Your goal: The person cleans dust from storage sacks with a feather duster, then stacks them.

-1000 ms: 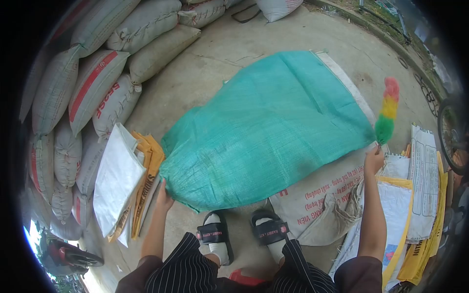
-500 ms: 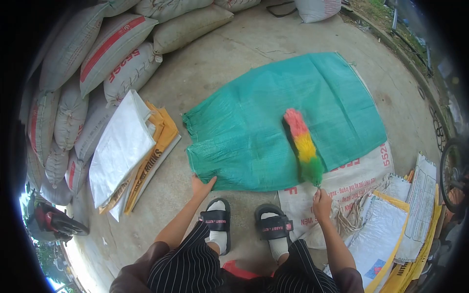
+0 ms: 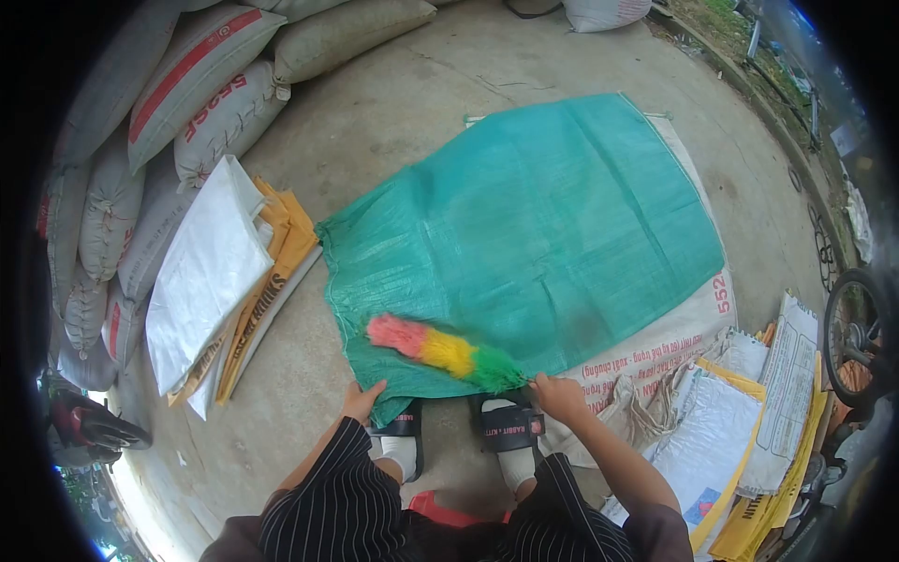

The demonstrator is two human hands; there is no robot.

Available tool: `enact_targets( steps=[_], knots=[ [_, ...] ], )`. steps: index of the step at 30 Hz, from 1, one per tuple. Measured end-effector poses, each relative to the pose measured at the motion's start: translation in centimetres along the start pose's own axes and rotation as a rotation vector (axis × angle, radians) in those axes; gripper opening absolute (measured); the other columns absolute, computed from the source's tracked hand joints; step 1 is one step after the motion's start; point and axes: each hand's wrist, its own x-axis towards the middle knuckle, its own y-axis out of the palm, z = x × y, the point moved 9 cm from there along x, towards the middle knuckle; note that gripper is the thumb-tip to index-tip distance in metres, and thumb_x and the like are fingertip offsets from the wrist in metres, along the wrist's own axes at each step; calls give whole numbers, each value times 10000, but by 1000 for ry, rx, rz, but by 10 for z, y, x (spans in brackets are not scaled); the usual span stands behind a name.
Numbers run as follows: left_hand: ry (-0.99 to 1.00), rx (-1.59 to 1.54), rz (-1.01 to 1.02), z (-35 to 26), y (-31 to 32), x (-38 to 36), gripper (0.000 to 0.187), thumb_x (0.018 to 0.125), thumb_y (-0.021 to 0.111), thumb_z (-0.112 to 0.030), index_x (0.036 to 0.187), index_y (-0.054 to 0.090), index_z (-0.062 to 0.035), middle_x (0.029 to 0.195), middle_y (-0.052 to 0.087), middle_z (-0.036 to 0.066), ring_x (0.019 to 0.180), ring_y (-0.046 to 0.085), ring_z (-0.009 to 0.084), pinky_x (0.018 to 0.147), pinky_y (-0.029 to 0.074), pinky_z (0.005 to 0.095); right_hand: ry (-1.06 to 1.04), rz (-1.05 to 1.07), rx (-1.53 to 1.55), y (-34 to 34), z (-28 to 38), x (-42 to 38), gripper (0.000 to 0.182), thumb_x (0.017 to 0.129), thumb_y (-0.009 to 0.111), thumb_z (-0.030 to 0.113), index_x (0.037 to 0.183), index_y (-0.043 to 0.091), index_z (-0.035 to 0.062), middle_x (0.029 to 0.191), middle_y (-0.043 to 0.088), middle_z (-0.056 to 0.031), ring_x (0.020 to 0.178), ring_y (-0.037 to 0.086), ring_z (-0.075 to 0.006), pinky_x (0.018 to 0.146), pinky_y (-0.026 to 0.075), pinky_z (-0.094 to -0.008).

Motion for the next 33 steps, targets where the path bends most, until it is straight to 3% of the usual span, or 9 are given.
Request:
enact_targets(
  steps=[3,7,11,13,15,18,21,31,33],
  knots=[
    [-87,436,-113,-68,9,-36,408,696,664,-59,1066,535,56,1012,606,140,898,596,225,818,462,328,204,-56,-38,-7,-68,-3,212,859,461,250,792,484,50,642,576,-171,570,561,-371,508,428,-459],
    [3,371,-76,-64,-2,-22,464,643,680,-18,1068,520,79,1006,604,166,914,591,228,822,462,337,416,-367,-18,-49,-122,-25,240,884,426,217,770,501,19,617,548,-207,565,539,-395,498,399,-476],
    [-111,249,280,-58,16,-9,601,658,721,-90,1172,448,59,1156,523,175,1034,528,235,893,413,350,649,-556,199,-58,-139,-37,282,892,416,209,757,513,-18,609,532,-227,562,520,-406,508,378,-465],
    [-135,131,404,-60,15,1,648,682,729,-152,1210,414,52,1211,485,176,1081,498,239,916,394,355,583,-517,260,-41,-126,-28,279,892,418,209,748,508,-13,602,527,-225,557,518,-404,506,373,-464],
    [-472,-249,249,-60,3,18,752,711,718,-303,1259,345,53,1285,406,179,1138,446,246,940,369,370,412,-406,262,-29,-88,-11,274,885,430,212,727,494,-2,584,519,-217,544,518,-393,499,372,-465],
    [-555,-303,89,-66,-7,50,725,724,688,-375,1216,399,72,1207,478,179,1067,500,244,899,405,368,115,-99,138,-8,-7,10,256,864,463,248,712,485,42,585,544,-180,541,538,-377,496,404,-469],
    [-261,182,-210,-64,-19,93,658,684,724,-335,1156,487,58,1114,550,161,956,562,266,820,448,336,-89,22,64,9,26,24,262,859,472,283,722,488,59,578,549,-157,533,542,-364,490,416,-460],
    [-247,-35,-389,-51,-49,93,444,669,703,-261,965,609,55,903,633,142,810,612,247,709,478,343,75,-224,189,-20,-37,-1,252,852,483,201,669,460,30,533,499,-178,527,520,-375,463,387,-443],
    [-87,492,-390,-80,-59,93,372,706,650,-205,954,594,67,850,631,175,817,616,290,736,477,371,201,-285,223,-20,-52,-8,239,852,479,197,686,467,26,544,509,-184,534,521,-382,477,389,-454]
  ],
)
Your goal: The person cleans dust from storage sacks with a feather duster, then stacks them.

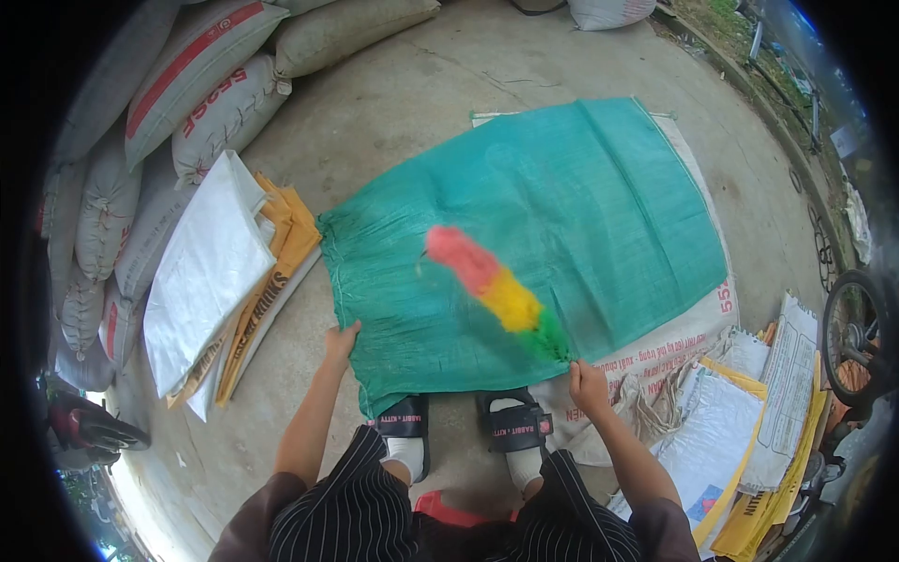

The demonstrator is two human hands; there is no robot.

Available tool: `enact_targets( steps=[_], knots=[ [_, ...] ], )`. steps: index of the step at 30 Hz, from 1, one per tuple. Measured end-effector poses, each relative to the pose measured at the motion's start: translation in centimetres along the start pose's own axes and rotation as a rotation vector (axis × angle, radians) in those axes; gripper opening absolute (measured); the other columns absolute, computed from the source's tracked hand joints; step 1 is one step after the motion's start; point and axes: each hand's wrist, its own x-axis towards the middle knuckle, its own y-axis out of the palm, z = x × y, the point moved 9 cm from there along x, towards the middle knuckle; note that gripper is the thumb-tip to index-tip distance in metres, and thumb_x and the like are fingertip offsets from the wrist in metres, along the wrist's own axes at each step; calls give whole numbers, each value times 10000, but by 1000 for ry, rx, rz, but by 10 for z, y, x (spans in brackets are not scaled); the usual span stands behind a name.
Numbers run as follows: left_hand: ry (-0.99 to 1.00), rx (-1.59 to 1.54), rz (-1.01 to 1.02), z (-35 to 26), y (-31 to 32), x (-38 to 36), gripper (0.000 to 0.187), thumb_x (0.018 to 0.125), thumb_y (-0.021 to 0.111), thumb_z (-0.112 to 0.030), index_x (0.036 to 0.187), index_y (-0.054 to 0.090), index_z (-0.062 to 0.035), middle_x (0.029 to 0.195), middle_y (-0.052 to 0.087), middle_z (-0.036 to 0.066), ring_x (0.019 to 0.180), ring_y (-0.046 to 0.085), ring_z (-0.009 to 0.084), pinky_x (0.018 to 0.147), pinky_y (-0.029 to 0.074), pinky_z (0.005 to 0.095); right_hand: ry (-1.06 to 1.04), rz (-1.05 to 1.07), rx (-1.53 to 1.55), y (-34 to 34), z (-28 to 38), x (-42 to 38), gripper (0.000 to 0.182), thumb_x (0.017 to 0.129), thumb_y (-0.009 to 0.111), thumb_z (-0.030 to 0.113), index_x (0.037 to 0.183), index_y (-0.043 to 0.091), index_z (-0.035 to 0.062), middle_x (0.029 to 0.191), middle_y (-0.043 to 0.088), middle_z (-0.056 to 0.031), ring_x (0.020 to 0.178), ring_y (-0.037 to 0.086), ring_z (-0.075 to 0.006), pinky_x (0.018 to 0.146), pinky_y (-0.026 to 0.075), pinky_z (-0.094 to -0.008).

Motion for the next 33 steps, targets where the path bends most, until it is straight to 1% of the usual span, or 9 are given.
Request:
enact_targets(
  steps=[3,7,13,17,19,24,26,30,33],
  knots=[
    [271,510,-61,-43,-11,-28,298,724,583,-204,897,598,38,821,612,234,792,601,384,704,477,432,112,-32,-97,-12,-27,-1,226,863,459,187,715,469,16,565,518,-198,549,521,-397,498,385,-477],
    [305,515,-145,-36,-11,-37,258,728,541,-147,902,564,41,837,593,270,793,582,418,710,469,462,192,-40,-362,-54,-80,4,232,884,422,199,765,496,13,610,541,-213,584,534,-409,523,395,-485],
    [174,513,-258,-24,-22,-49,284,743,490,-61,1004,469,50,855,584,264,793,572,426,699,459,482,779,-460,-308,-143,-225,-13,345,889,368,252,900,587,-16,761,575,-270,772,557,-411,684,410,-484],
    [459,576,-219,-42,-31,-32,254,763,440,-6,1011,478,32,852,579,264,811,569,416,682,458,475,879,-645,-217,-147,-214,4,409,901,325,257,846,590,-50,767,575,-280,770,558,-421,675,408,-488],
    [528,558,-147,-48,-33,-26,256,774,428,-1,1023,480,23,850,578,272,810,568,418,680,457,473,636,-648,-104,-126,-148,25,348,896,345,240,829,559,-26,711,572,-253,698,551,-427,613,406,-492],
    [501,450,-176,-52,-55,-29,259,820,403,-42,1064,473,9,830,574,300,792,560,445,680,445,490,61,-25,-162,-30,-49,11,167,861,405,171,799,465,29,603,538,-191,605,530,-409,545,386,-500],
    [477,485,-181,-39,-60,-17,255,824,405,-48,1063,474,9,826,575,298,789,561,444,673,447,490,130,135,-309,-20,-85,-5,144,834,430,161,848,508,40,656,570,-188,626,552,-395,553,409,-489],
    [431,546,-175,-39,-62,-23,248,831,406,-60,1056,473,20,831,576,292,792,565,438,669,448,486,872,-426,-246,-130,-184,-70,268,791,438,182,989,559,49,853,598,-228,807,579,-382,685,439,-475],
    [421,562,-132,-38,-52,-21,248,826,395,-46,1047,474,33,857,581,279,808,567,430,683,445,491,1003,-562,-295,-162,-242,-89,333,861,370,223,927,572,-34,862,588,-265,819,559,-416,724,411,-484]
  ],
)
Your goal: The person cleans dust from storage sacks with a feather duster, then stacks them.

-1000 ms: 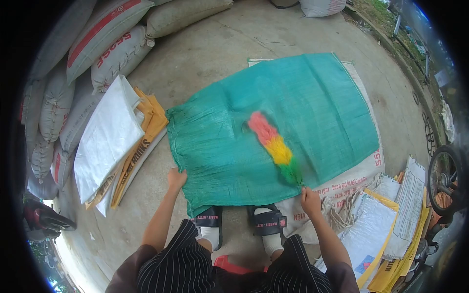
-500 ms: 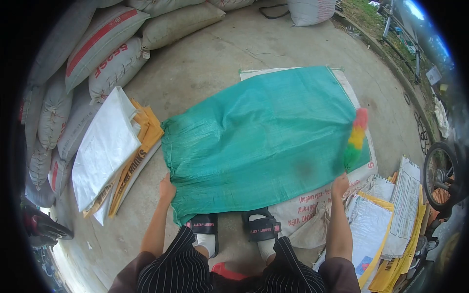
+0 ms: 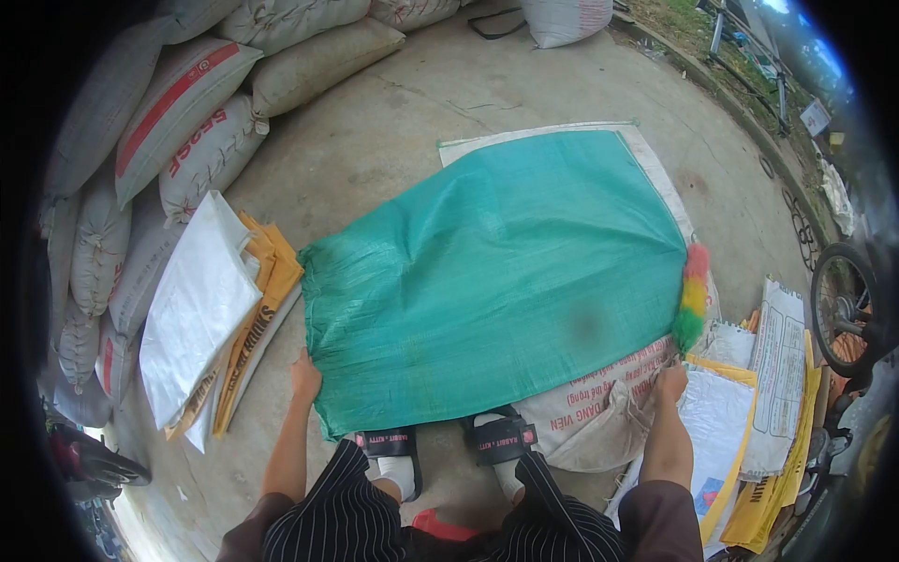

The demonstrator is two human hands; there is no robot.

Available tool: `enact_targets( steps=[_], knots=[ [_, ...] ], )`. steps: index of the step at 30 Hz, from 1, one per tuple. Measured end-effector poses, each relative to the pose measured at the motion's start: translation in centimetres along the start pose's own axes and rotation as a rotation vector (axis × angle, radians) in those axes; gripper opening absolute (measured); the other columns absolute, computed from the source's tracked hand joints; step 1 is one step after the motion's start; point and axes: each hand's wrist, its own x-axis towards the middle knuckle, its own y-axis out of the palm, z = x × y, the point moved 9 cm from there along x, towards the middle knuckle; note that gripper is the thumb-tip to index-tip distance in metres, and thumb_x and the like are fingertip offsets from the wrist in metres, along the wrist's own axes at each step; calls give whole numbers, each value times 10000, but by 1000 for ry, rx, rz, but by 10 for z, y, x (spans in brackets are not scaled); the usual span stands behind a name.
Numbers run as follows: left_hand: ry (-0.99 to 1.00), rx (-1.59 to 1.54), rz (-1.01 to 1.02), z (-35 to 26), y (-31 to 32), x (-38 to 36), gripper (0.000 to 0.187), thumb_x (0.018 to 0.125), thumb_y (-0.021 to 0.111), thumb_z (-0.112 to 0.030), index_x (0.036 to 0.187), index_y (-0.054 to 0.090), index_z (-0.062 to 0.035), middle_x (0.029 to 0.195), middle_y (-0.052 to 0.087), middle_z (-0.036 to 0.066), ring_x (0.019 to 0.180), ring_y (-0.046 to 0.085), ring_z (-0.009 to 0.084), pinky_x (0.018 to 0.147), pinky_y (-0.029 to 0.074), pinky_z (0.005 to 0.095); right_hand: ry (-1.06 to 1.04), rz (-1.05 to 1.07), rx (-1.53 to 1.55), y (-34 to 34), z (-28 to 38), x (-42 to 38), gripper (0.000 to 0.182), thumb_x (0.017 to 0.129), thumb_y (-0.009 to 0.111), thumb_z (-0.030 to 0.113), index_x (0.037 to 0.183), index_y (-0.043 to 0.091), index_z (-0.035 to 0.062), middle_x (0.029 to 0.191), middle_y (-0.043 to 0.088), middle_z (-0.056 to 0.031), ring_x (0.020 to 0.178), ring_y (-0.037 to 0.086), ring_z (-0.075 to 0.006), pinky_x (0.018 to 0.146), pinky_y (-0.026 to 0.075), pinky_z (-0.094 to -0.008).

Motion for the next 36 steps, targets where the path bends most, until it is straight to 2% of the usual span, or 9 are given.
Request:
enact_targets(
  steps=[4,7,10,13,19,24,30,33,36],
  knots=[
    [177,-45,-239,-2,10,1,283,818,443,-129,1047,483,33,855,590,266,798,573,424,699,439,500,-95,-124,151,-13,79,-1,336,879,350,204,870,580,-41,827,587,-261,778,561,-412,695,409,-478],
    [-133,-183,-220,0,3,3,350,798,509,-271,956,542,40,813,600,258,770,579,417,689,439,490,-308,-15,473,-4,177,-76,289,886,376,173,750,528,-32,665,535,-231,619,527,-373,567,368,-449],
    [-414,-240,-9,19,20,11,479,766,544,-415,843,584,56,772,598,264,739,581,408,669,439,471,-935,252,493,31,273,-194,244,873,426,190,723,476,5,606,494,-213,549,495,-386,493,353,-453],
    [-171,-164,19,2,18,16,450,801,538,-366,738,586,77,732,594,260,719,580,403,643,438,449,-1080,401,278,73,275,-231,254,870,440,221,706,465,29,607,520,-203,560,521,-390,494,384,-471],
    [280,-316,-475,-68,-67,-70,306,870,456,-193,1015,540,64,829,589,267,757,570,420,669,430,455,-1003,412,145,78,239,-223,259,868,446,239,702,474,43,592,537,-188,547,533,-387,491,406,-479],
    [-53,-581,-377,-27,-13,-68,343,844,392,-124,1113,481,68,948,568,279,856,557,405,750,421,433,-944,411,311,52,236,-236,234,871,442,206,711,468,37,572,508,-195,531,511,-394,470,386,-471],
    [-363,-449,-210,55,36,-39,394,773,359,-120,1074,526,71,988,577,263,909,553,392,784,420,427,-1522,455,63,76,321,-306,262,862,474,293,726,474,68,579,549,-121,505,558,-305,449,442,-413],
    [-674,-567,-329,82,33,-56,378,763,369,-149,988,569,81,964,584,265,888,556,403,769,422,445,-1246,330,6,88,341,-224,269,872,454,298,747,480,61,618,573,-127,519,571,-314,452,445,-421],
    [-677,-484,-345,93,38,-55,379,770,372,-174,960,583,77,936,593,263,852,564,408,746,424,455,-779,227,-146,77,307,-103,317,898,399,305,838,534,25,721,605,-186,695,595,-368,606,461,-472]
  ],
)
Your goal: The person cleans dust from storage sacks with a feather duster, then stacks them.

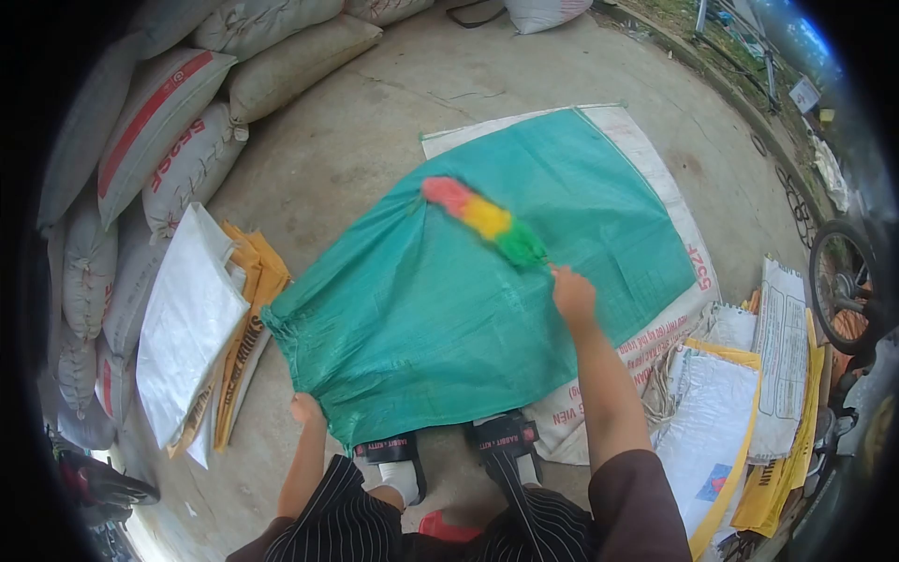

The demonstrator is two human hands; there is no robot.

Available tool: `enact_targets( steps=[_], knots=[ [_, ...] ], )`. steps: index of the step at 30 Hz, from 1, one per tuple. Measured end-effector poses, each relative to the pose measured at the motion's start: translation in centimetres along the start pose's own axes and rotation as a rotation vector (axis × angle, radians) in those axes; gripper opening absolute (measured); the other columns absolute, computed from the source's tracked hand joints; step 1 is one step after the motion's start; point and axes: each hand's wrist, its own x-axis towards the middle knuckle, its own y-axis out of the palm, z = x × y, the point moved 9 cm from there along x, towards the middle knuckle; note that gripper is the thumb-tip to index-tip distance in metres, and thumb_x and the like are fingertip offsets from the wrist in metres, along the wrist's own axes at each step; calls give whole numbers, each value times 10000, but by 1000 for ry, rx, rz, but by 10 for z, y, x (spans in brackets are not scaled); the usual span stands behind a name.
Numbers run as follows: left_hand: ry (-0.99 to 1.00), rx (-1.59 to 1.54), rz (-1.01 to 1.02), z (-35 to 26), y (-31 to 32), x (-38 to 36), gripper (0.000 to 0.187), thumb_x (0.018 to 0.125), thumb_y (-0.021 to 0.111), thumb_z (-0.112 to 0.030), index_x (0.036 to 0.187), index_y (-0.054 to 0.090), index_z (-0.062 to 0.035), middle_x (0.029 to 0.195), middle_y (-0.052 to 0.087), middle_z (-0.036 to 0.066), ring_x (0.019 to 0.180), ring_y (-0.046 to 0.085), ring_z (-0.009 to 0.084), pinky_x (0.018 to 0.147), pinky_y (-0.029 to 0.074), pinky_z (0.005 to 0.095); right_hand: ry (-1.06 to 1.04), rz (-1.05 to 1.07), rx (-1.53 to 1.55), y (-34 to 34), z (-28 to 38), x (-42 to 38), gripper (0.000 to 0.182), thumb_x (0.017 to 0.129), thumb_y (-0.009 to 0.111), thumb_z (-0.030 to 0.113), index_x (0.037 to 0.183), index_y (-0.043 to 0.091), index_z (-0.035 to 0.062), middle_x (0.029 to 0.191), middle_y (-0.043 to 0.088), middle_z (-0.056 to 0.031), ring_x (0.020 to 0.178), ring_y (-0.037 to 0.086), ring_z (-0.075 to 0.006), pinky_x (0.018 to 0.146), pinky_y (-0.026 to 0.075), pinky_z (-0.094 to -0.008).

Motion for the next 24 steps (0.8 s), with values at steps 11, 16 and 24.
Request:
enact_targets(
  steps=[11,16,24],
  knots=[
    [391,82,83,-46,4,9,257,733,506,-115,920,585,43,875,606,217,858,570,375,758,437,428,-441,-13,251,-25,78,-29,237,890,420,247,793,495,45,651,570,-164,569,558,-363,507,433,-455],
    [379,221,151,-50,8,37,259,759,571,-173,905,598,39,864,610,221,823,585,361,734,442,425,-661,191,-25,14,114,-25,255,886,422,288,773,488,69,651,587,-133,612,588,-329,528,450,-450],
    [407,394,179,-60,1,45,316,734,603,-202,932,605,45,854,619,217,836,598,330,738,454,407,766,-91,249,-50,-225,5,363,905,382,317,958,597,29,989,591,-199,907,572,-364,757,459,-454]
  ],
)
